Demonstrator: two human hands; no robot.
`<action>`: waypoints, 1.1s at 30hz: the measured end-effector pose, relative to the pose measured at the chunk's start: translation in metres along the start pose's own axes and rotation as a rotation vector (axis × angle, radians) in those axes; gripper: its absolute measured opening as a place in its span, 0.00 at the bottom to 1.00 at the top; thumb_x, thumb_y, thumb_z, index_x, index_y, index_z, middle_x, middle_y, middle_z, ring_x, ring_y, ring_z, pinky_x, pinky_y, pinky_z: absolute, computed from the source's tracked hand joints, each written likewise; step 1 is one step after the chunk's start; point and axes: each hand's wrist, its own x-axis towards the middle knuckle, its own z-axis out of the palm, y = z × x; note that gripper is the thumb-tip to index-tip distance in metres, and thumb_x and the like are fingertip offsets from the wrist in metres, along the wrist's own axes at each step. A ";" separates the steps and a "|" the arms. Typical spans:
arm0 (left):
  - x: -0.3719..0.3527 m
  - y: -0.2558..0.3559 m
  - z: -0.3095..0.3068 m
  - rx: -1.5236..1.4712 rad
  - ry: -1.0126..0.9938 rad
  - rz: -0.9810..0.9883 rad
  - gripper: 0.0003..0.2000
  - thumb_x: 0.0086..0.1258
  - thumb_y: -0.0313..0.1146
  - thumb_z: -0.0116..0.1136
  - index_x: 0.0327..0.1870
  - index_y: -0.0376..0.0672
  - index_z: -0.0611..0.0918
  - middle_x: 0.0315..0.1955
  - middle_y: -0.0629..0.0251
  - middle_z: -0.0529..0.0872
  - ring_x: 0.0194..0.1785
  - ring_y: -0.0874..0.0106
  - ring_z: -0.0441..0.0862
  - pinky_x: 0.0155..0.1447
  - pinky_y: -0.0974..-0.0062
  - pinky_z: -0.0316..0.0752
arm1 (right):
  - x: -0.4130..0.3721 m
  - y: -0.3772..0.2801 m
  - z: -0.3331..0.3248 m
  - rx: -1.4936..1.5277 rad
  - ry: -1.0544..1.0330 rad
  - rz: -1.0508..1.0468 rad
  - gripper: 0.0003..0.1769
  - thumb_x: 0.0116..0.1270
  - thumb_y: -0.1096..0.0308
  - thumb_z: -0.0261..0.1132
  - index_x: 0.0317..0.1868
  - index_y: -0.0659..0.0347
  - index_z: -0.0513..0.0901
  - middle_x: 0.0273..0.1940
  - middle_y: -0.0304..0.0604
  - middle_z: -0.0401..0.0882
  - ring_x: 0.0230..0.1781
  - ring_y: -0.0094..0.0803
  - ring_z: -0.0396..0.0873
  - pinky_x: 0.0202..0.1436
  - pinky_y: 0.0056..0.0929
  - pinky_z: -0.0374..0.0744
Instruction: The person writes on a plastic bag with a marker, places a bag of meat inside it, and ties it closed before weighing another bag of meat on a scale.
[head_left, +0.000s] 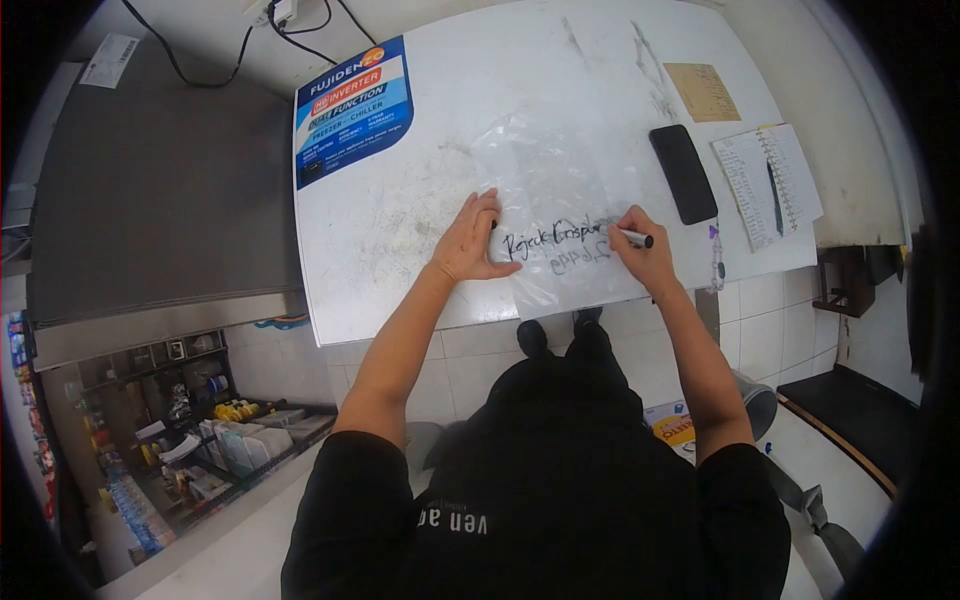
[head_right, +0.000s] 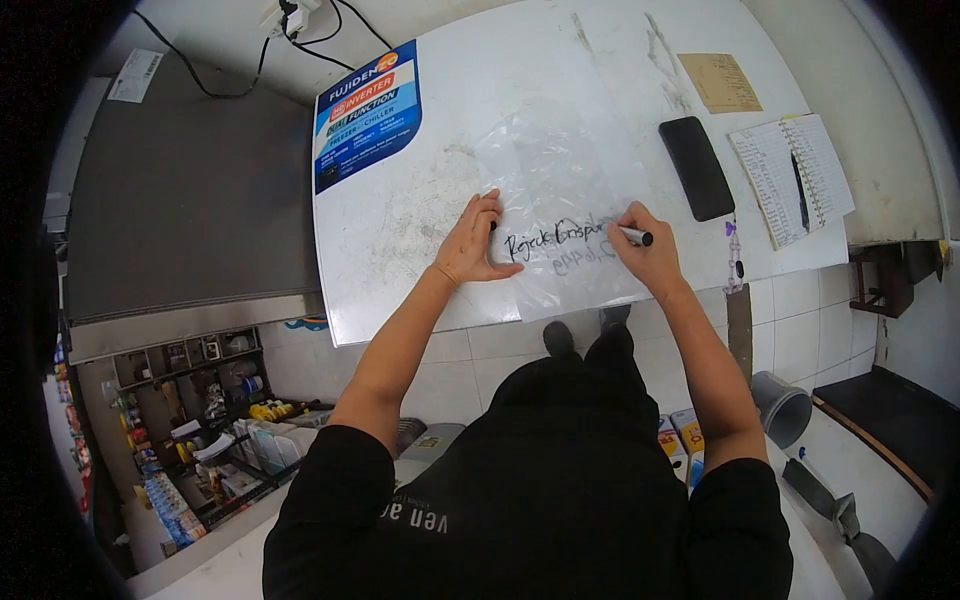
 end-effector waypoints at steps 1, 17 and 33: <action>0.000 0.000 0.000 -0.003 0.006 0.004 0.38 0.43 0.50 0.78 0.49 0.38 0.67 0.52 0.51 0.70 0.71 0.49 0.65 0.78 0.48 0.54 | -0.001 0.001 0.001 0.002 0.006 -0.024 0.12 0.62 0.70 0.68 0.31 0.65 0.72 0.22 0.46 0.78 0.24 0.25 0.76 0.32 0.26 0.74; 0.000 0.000 0.001 0.002 0.007 0.007 0.39 0.43 0.49 0.78 0.50 0.37 0.67 0.53 0.50 0.70 0.70 0.48 0.66 0.77 0.47 0.55 | -0.007 0.013 -0.017 -0.074 -0.052 0.063 0.12 0.64 0.69 0.68 0.31 0.65 0.73 0.22 0.42 0.79 0.25 0.20 0.75 0.33 0.23 0.73; 0.001 0.001 -0.001 -0.006 0.016 0.015 0.39 0.43 0.48 0.79 0.51 0.38 0.67 0.54 0.51 0.71 0.71 0.48 0.66 0.77 0.46 0.56 | -0.002 0.010 -0.016 0.045 0.030 -0.050 0.13 0.63 0.68 0.69 0.31 0.65 0.73 0.23 0.43 0.78 0.25 0.22 0.74 0.33 0.25 0.73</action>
